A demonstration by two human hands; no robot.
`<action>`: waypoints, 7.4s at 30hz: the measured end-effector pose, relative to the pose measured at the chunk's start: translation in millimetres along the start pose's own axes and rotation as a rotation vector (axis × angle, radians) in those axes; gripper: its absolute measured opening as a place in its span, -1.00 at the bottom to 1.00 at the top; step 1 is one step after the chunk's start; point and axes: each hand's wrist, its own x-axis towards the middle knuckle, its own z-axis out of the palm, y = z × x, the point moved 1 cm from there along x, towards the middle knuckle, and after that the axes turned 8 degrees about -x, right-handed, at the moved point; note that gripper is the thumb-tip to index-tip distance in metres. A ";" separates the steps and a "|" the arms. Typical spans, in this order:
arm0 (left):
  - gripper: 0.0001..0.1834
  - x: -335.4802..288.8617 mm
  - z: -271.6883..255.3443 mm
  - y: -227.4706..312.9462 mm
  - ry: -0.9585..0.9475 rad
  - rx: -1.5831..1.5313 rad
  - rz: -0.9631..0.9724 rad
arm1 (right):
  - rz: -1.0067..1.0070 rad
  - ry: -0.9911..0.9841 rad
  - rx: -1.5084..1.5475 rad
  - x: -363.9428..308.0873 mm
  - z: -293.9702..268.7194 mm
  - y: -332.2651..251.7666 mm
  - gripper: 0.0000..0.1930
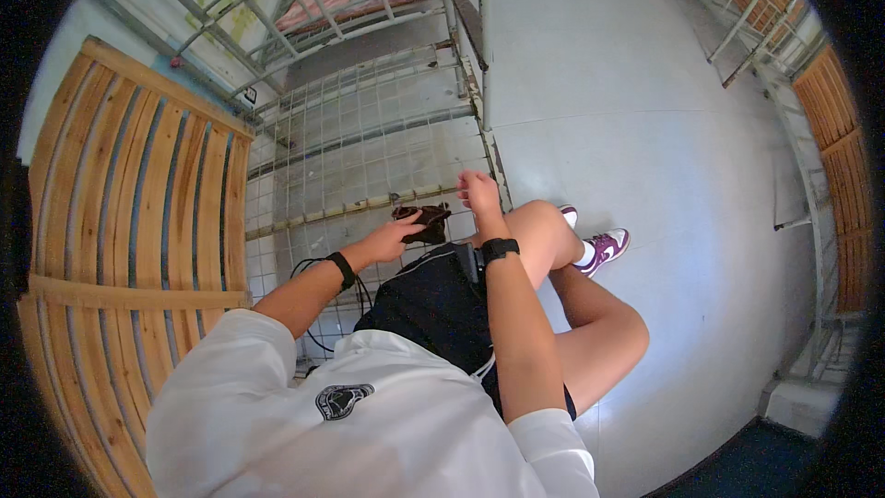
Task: The person wipes the metal frame and wooden slats of a bunk bed using a dark cloth, moving across various sections of the frame and the ladder.
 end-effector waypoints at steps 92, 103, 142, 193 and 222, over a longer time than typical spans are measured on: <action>0.25 63.2 -31.4 -7.4 -0.135 0.429 -0.500 | 0.008 -0.083 -0.035 4.0 -0.5 1.2 -0.76; 0.28 61.4 -36.2 -9.7 -0.173 0.408 -0.493 | -0.002 -0.047 -0.021 -2.0 2.3 -3.6 -0.77; 0.27 60.3 -31.8 -24.3 -0.078 0.390 -0.404 | 0.005 -0.083 -0.070 3.3 2.2 -4.5 -0.75; -0.36 55.4 -23.4 -23.4 0.553 0.380 -0.045 | 0.018 -0.120 -0.166 9.0 17.4 -9.8 -0.72; -0.49 209.2 -277.2 -111.3 0.710 0.222 -0.214 | 0.038 -0.180 -0.131 26.1 27.7 -16.3 -0.77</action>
